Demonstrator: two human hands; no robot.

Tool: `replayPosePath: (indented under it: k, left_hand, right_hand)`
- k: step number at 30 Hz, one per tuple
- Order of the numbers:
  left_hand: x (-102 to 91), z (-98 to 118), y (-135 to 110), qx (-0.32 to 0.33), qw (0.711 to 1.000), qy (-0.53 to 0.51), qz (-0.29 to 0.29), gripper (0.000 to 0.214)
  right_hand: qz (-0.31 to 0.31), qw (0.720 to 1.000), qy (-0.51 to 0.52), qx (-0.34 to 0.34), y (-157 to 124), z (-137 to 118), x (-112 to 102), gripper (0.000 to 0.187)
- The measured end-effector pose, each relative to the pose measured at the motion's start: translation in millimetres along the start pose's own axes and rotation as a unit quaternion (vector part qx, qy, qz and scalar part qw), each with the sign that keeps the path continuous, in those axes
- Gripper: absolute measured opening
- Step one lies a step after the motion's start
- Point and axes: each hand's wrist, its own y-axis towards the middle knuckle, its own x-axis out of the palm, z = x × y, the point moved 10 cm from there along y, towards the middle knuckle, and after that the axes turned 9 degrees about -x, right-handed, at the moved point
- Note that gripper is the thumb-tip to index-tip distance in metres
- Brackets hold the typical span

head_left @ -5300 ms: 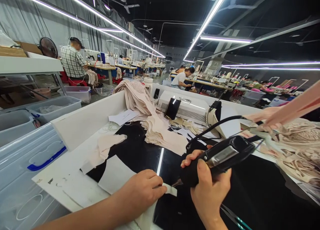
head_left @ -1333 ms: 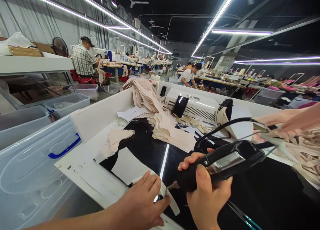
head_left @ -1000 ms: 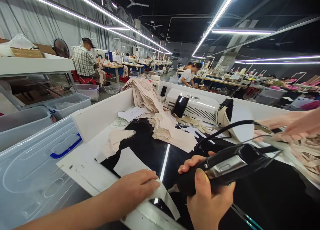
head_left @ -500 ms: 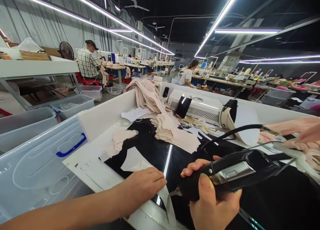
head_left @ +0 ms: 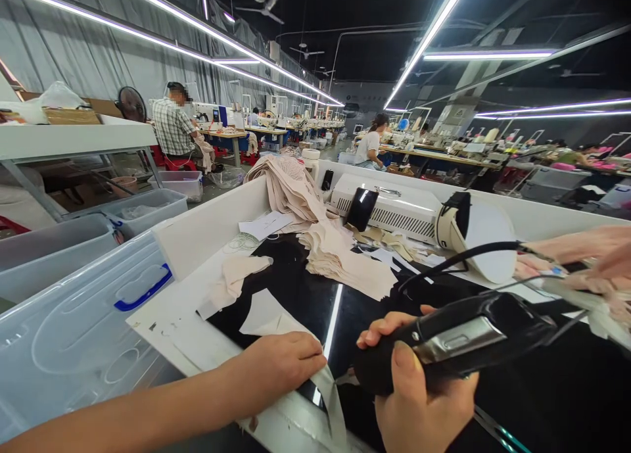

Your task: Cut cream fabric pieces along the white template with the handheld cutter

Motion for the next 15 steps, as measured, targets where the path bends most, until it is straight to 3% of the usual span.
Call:
replayPosePath:
  k: [7,15]
  left_hand:
    - [-7.8,7.7,-6.8,0.059,0.994,0.055,0.077,0.024]
    - [-14.1,11.8,-7.8,0.067,0.994,0.071,0.057,0.017]
  right_hand:
    - [-0.017,1.0,-0.003,0.004,-2.4,3.5,-2.7,0.04]
    - [-0.009,1.0,-0.008,-0.002,-2.3,0.7,0.6,0.04]
